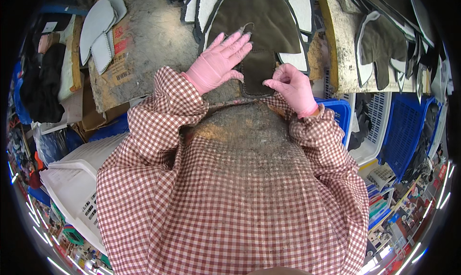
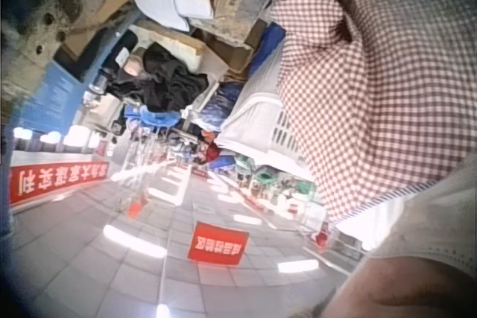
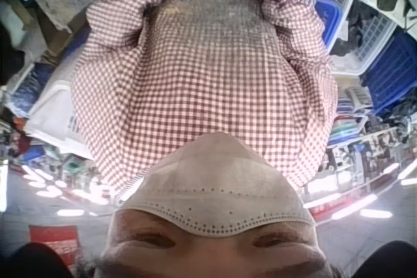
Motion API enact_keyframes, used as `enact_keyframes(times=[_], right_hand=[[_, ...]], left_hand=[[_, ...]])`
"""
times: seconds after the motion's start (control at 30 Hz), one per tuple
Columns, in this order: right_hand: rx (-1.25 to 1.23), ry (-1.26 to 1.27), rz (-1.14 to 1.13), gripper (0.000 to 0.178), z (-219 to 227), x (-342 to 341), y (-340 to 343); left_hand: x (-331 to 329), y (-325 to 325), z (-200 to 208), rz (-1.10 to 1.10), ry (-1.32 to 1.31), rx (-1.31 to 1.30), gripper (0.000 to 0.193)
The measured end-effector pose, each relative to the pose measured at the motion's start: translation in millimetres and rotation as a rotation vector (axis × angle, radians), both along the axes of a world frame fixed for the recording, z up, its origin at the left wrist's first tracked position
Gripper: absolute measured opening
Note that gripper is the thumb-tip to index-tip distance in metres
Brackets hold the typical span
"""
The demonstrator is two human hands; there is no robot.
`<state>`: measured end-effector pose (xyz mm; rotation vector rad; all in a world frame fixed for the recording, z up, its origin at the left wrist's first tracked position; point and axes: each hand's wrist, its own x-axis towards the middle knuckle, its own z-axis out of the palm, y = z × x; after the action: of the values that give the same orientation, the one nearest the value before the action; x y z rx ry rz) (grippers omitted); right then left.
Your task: The person repeatedly picks up dark and white shoe parts, aligns them on a workbench, and presses them together by hand. They then place the assembled parts into a white basket. The process is repeated for multiple units.
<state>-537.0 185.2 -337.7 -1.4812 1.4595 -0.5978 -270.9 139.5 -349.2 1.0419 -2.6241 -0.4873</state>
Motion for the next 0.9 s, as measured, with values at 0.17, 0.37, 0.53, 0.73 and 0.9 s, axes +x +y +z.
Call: enact_keyframes(times=[0.17,0.37,0.53,0.73,0.9], right_hand=[[-0.029,0.086,0.083,0.035,-2.0,-5.2,-4.6],[-0.08,0.169,0.12,0.034,-5.6,0.4,-3.7],[0.016,0.186,0.134,0.034,8.0,2.5,-7.1],[-0.591,0.332,0.039,0.047,16.9,-8.5,-61.9],[-0.498,0.361,0.073,0.046,14.3,-1.7,-97.0]], left_hand=[[1.6,1.2,-15.1,-0.004,-0.009,-0.016,0.086],[0.3,-3.6,25.2,0.09,0.203,-0.045,0.068],[-25.7,43.9,37.0,-0.002,0.405,-0.283,0.038],[-48.2,81.1,-19.5,-0.058,0.042,-0.267,0.047],[-48.7,79.1,-28.7,-0.149,0.082,-0.294,0.043]])
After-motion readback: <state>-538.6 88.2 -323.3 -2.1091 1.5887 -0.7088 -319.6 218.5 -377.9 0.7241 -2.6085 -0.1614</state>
